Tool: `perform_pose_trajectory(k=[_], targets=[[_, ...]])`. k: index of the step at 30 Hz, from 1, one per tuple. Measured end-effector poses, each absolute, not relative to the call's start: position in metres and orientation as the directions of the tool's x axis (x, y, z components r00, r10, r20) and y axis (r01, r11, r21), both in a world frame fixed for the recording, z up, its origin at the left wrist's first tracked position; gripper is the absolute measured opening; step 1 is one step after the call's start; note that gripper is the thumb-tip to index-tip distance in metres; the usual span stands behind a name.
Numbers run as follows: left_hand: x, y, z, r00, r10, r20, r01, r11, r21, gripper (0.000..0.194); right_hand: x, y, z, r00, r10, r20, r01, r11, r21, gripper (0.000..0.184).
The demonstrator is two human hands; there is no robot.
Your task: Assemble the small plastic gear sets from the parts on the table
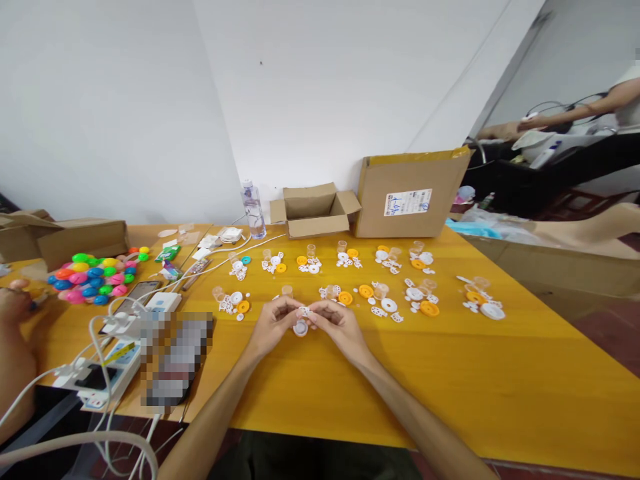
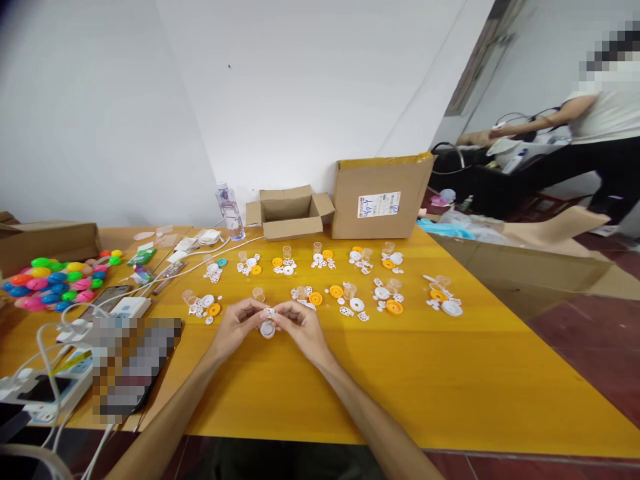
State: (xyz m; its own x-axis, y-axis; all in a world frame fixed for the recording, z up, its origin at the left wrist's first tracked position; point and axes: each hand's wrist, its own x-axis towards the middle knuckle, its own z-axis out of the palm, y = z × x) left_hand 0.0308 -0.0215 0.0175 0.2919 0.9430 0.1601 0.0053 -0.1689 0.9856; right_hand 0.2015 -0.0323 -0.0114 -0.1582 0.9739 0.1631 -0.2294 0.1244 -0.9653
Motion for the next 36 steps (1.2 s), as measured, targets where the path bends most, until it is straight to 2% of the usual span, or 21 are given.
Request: perform_pose_trajectory(k=[30,36], targets=[[0.0305,-0.0228,0.0208,0.297,0.942,0.158,-0.015,-0.161,0.987,0.031,0.2008,-0.0329,-0.0093,-0.155,0.972,0.178,-0.237,0.138,-0.962,0.03],[0.0315,-0.0232,0.021,0.341,0.929,0.146,-0.039,-0.141,0.989,0.033,0.2006,-0.0323,-0.0078,-0.146,0.976,0.158,-0.262,0.116,-0.958,0.034]])
